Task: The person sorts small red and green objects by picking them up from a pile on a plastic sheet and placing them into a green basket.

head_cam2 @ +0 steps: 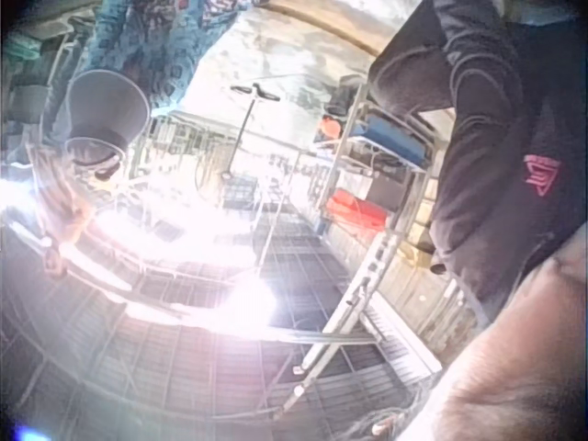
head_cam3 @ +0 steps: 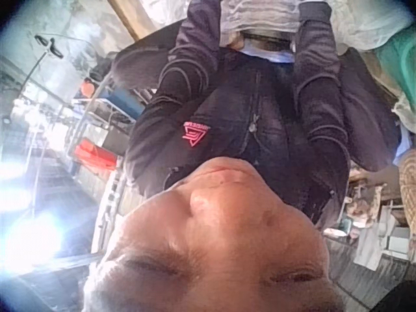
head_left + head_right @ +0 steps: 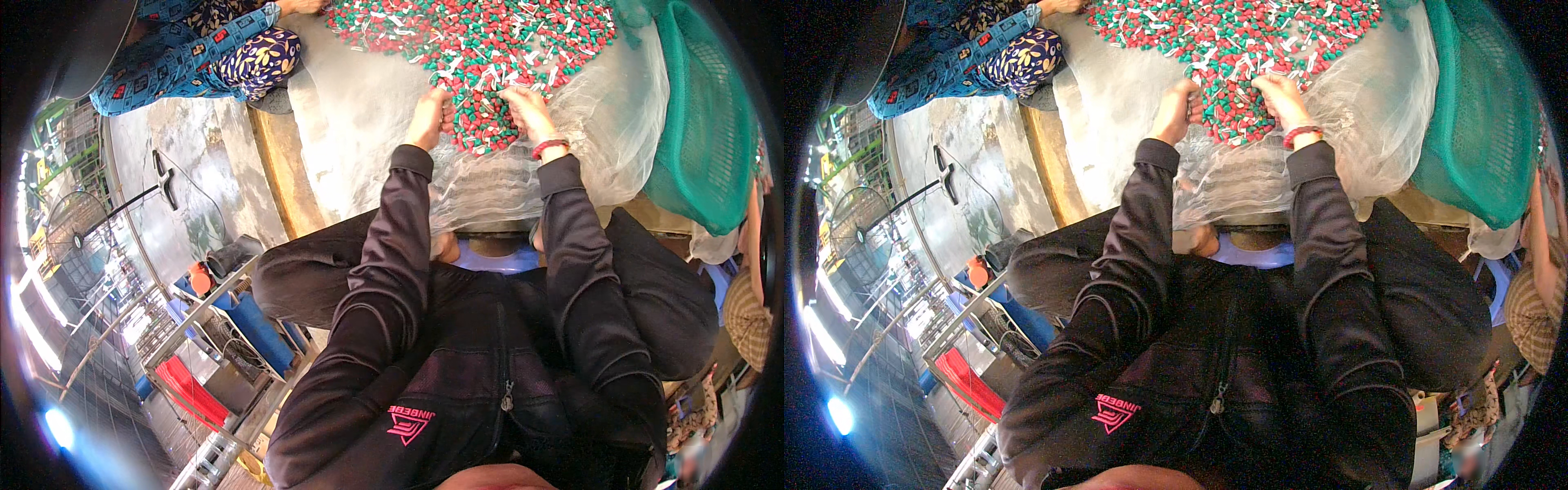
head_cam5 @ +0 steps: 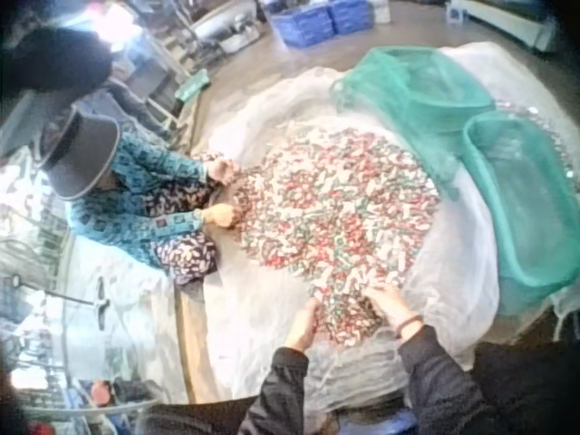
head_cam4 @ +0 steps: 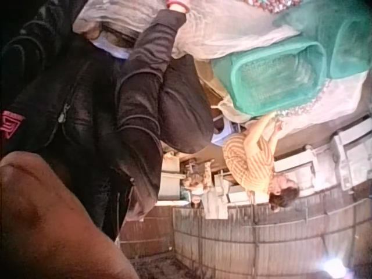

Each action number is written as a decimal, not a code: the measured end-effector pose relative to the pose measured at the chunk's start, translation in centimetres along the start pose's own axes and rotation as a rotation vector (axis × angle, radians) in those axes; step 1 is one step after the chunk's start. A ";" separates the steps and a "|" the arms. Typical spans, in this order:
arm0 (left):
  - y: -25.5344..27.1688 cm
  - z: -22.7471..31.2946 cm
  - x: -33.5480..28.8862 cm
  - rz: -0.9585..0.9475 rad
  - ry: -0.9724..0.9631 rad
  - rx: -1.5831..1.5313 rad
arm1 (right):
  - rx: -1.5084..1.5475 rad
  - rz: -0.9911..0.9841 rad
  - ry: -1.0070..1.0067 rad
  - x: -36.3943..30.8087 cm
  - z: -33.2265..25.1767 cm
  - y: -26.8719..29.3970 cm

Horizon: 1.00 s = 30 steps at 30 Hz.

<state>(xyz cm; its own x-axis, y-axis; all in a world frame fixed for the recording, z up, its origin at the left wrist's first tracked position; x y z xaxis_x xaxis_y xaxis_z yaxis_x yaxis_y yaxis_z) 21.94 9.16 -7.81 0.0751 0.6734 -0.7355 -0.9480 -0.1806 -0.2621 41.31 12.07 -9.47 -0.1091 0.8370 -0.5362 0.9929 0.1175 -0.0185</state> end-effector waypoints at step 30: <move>-4.7 9.7 -3.6 -0.450 -0.218 -0.237 | 0.159 -0.168 -0.042 1.3 -8.3 -2.2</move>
<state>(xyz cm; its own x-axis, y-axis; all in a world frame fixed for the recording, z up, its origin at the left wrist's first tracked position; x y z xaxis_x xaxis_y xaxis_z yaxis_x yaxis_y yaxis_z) 23.07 14.59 2.12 0.3672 0.8495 -0.3789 -0.7396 0.0195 -0.6728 38.64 17.37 -3.14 -0.2742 0.7897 -0.5488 0.9564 0.1645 -0.2412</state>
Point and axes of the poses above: each hand's wrist, its own x-axis towards the middle knuckle, its own y-axis out of the back of the hand, z = x × y, the point moved 10 cm from there along x, towards the middle knuckle, and after that the axes turned 4 degrees about z, right-handed, at the moved point
